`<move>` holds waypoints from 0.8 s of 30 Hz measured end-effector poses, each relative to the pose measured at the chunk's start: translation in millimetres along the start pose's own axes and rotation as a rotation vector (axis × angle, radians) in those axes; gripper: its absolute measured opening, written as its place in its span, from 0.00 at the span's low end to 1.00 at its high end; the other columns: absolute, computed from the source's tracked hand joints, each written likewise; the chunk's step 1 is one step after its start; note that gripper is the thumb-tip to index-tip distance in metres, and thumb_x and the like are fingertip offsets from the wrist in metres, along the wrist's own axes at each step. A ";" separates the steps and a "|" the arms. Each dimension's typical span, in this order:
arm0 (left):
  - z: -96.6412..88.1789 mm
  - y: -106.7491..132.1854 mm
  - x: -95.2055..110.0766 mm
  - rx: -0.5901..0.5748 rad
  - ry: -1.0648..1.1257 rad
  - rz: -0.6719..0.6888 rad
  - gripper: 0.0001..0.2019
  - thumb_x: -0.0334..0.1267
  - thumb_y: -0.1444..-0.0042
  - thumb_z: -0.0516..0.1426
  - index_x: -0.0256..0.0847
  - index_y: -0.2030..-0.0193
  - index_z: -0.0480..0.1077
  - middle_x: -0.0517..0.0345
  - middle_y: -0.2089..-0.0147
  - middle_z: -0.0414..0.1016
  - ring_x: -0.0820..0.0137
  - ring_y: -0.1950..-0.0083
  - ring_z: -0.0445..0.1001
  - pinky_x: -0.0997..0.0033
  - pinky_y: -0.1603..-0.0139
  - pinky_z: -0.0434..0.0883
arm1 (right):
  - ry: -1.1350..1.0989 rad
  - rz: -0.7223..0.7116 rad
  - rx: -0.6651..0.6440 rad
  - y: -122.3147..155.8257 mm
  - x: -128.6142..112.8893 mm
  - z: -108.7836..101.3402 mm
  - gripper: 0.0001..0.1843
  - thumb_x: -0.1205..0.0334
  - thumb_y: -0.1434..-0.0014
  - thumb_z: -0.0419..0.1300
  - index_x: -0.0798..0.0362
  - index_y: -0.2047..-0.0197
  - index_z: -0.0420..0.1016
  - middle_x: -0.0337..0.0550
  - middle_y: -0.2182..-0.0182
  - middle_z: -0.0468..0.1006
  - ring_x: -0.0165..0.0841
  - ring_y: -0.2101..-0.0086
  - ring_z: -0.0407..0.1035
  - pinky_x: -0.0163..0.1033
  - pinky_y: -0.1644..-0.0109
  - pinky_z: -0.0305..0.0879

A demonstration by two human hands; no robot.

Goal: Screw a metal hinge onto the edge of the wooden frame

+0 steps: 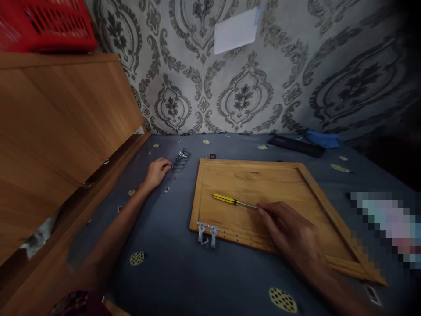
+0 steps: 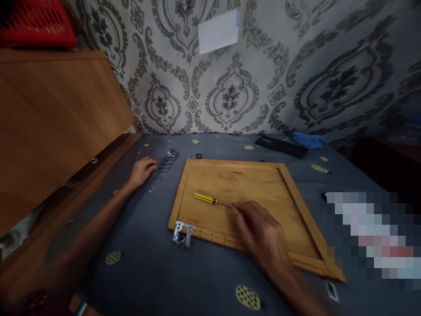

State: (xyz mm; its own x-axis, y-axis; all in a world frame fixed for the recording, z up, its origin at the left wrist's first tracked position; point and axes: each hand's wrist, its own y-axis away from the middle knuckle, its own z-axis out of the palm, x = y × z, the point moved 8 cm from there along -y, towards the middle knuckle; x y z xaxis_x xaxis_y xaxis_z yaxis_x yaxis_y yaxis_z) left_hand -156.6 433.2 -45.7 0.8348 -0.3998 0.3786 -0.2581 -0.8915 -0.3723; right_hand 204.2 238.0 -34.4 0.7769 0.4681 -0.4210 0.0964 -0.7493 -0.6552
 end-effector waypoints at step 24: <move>-18.4 21.5 22.3 0.091 -0.161 0.171 0.13 0.36 0.30 0.52 0.40 0.67 0.72 0.49 0.62 0.75 0.61 0.57 0.72 0.63 0.52 0.69 | -0.058 0.038 -0.022 -1.4 -1.3 -1.9 0.12 0.56 0.29 0.57 0.49 0.64 0.76 0.39 0.72 0.80 0.34 0.73 0.77 0.37 0.69 0.71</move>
State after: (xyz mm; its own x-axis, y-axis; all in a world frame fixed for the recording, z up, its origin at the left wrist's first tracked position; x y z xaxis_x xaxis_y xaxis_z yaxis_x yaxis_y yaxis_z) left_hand -152.5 401.2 -29.7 0.8515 -0.4973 0.1665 -0.3630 -0.7881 -0.4971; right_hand 204.2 237.6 -31.7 0.7429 0.4652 -0.4814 0.0820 -0.7769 -0.6243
